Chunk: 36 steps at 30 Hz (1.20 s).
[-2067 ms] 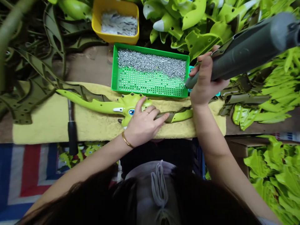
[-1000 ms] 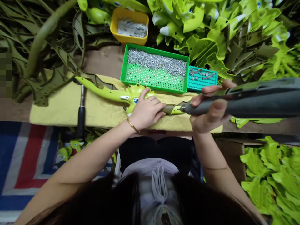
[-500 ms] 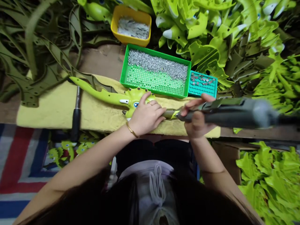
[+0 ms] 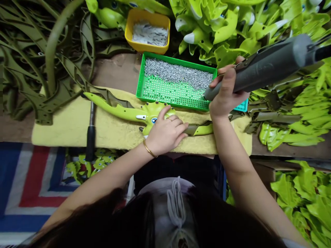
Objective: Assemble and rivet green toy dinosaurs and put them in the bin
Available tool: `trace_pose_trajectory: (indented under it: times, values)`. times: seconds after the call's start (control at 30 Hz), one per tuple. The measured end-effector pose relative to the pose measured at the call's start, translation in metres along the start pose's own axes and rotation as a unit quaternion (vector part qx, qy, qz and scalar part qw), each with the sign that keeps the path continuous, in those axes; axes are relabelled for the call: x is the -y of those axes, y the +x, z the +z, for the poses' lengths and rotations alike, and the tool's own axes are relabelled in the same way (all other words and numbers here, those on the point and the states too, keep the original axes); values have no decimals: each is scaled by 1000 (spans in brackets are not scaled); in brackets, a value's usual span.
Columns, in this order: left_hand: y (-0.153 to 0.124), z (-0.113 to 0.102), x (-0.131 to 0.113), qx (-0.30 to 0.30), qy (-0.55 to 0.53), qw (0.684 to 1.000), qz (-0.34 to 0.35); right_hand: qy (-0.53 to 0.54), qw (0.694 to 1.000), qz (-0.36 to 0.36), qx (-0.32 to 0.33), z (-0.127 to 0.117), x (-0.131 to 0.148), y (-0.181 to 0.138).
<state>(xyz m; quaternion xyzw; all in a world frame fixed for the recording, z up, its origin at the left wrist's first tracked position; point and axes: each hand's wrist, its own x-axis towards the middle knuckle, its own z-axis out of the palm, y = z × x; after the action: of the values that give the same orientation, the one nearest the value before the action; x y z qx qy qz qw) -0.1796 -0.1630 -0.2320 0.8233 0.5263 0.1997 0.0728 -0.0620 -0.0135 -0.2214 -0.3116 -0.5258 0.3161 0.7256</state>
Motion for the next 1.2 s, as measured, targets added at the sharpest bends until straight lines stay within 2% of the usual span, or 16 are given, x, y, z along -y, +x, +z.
trace_pose_trajectory:
  times: [0.1,0.27,0.47,0.6,0.7,0.8,0.93,1.03,1.2]
  values:
    - [-1,0,0,0,-2,1000,-2,-33,999,5,-5,0,1,0]
    - [0,-1,-2,4,-8,1000,-5,-25,1000,-17,-8,-1,-2,-1]
    - [1,-2,-3,16,-20,999,-19,-24,999,12,18,-8,-2,-5]
    - [1,-4,-4,21,-17,999,-19,-35,999,14,10,-6,-2,-1]
    - [1,-3,-3,16,-17,1000,-18,-38,999,-1,13,-9,12,5]
    - [2,-1,-3,11,-16,1000,-17,1,999,-28,28,-21,39,4]
    - [3,0,-3,19,-16,999,-22,83,995,25,49,-39,71,-16]
    - [3,0,-3,25,-17,999,-28,71,994,43,66,-44,76,-31]
    - [3,-1,-3,25,-19,999,-28,55,994,44,86,-42,64,-44]
